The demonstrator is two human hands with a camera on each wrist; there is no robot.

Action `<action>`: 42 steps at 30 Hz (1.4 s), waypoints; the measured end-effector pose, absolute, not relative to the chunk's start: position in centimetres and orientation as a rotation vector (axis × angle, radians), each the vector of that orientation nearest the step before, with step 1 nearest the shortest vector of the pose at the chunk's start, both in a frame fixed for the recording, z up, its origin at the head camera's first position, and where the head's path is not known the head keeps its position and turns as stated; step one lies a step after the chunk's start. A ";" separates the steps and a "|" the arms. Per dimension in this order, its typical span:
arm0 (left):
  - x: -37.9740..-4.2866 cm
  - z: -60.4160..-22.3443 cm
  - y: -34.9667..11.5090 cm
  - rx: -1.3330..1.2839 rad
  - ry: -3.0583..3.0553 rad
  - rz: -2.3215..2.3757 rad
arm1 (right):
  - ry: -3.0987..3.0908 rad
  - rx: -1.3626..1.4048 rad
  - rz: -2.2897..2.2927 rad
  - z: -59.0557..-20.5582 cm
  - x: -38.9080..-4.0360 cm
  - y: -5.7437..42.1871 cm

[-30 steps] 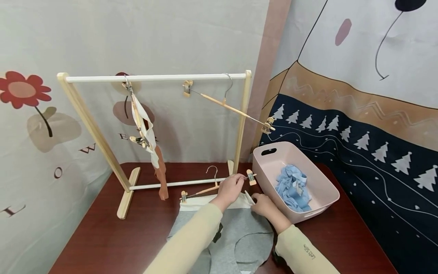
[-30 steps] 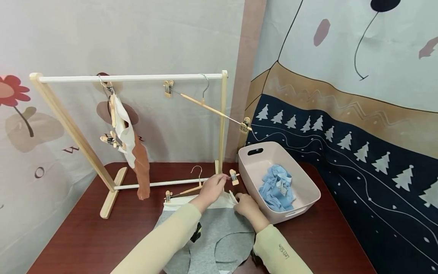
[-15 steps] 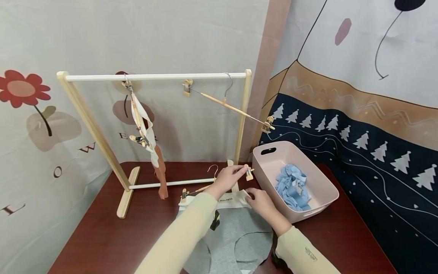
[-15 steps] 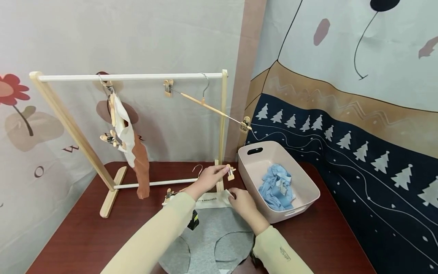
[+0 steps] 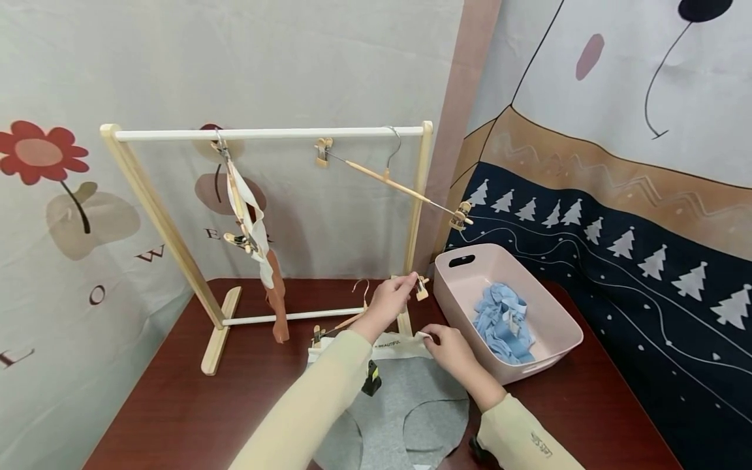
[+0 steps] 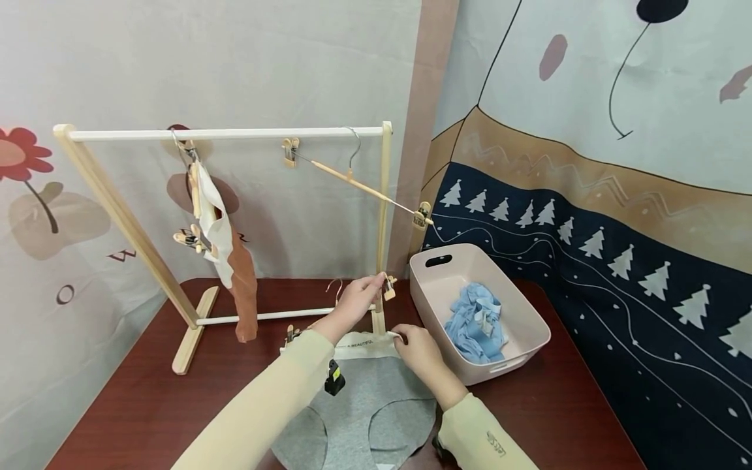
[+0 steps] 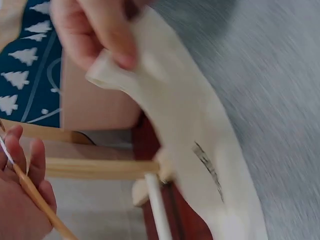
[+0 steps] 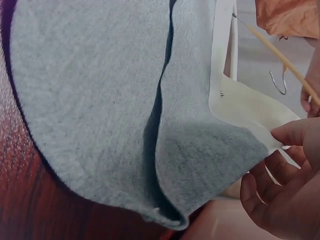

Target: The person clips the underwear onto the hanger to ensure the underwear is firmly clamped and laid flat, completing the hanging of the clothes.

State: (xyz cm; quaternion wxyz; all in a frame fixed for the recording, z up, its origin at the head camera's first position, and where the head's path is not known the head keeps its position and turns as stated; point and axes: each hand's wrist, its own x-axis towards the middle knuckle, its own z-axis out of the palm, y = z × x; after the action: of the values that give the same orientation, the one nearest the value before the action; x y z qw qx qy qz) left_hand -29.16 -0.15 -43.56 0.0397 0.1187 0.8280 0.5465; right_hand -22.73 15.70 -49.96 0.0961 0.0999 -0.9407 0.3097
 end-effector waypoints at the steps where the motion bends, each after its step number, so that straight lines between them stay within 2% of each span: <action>1: -29.1 -43.3 -0.2 0.352 2.558 1.688 | -2.782 0.301 0.924 -50.0 -22.7 15.7; 8: -29.2 -42.9 -0.4 0.408 2.321 1.940 | -2.731 0.331 0.985 -50.0 -22.5 15.7; 14: -29.2 -43.1 -0.9 0.478 2.204 1.977 | -2.702 0.287 1.122 -49.4 -22.5 15.7; 26: -29.1 -42.9 -1.3 0.422 2.240 2.026 | -2.466 0.227 1.355 -47.3 -22.4 16.0; 35: -28.5 -41.5 -2.2 0.383 2.179 2.025 | -2.438 0.287 1.312 -45.4 -22.5 15.9; 42: -29.0 -42.1 -2.2 0.326 2.173 2.051 | -2.476 0.217 1.331 -44.4 -22.4 15.9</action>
State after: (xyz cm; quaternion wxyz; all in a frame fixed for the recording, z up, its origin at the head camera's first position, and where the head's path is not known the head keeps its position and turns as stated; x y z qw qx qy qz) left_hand -29.03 -2.20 -42.07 0.0677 0.1081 0.7213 0.6808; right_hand -22.39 15.85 -44.40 0.1606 0.0760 -0.8668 0.4659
